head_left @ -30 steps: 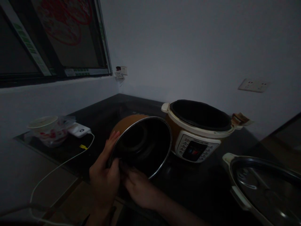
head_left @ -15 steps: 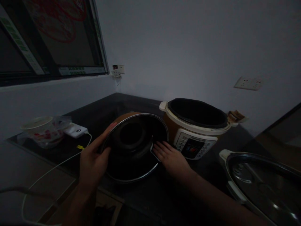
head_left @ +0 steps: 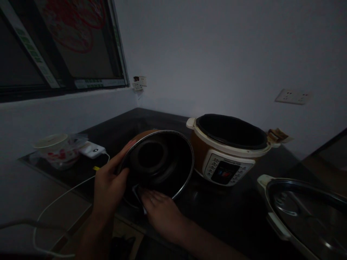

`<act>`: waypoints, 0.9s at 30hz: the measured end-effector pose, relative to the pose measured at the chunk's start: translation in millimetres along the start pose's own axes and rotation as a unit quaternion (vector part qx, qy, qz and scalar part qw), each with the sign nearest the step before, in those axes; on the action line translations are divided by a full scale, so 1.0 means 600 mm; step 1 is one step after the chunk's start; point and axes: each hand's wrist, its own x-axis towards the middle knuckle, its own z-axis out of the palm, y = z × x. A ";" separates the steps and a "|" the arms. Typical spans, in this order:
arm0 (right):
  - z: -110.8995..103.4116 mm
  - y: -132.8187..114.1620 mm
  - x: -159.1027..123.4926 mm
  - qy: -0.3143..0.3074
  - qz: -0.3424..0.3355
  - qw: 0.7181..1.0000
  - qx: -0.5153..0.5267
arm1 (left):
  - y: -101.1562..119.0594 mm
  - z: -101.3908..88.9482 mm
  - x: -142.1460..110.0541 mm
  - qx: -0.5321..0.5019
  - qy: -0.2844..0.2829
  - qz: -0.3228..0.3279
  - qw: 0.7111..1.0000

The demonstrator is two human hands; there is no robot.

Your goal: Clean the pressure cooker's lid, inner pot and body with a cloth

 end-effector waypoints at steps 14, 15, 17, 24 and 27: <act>-0.073 0.092 -0.052 -0.023 -0.058 0.972 -0.226 | 0.012 -0.047 0.071 0.096 -0.167 0.057 0.980; -0.069 0.086 -0.050 -0.022 -0.055 0.974 -0.220 | 0.009 -0.051 0.067 0.109 -0.159 0.073 0.978; -0.060 0.073 -0.046 -0.024 -0.044 0.978 -0.201 | 0.000 -0.057 0.047 0.105 -0.122 0.085 0.983; -0.030 0.026 -0.030 -0.047 0.039 0.992 -0.110 | -0.041 -0.006 -0.073 0.028 0.088 -0.058 0.994; -0.015 0.009 -0.024 -0.050 0.056 0.994 -0.082 | -0.046 0.016 -0.095 0.035 0.170 -0.059 0.983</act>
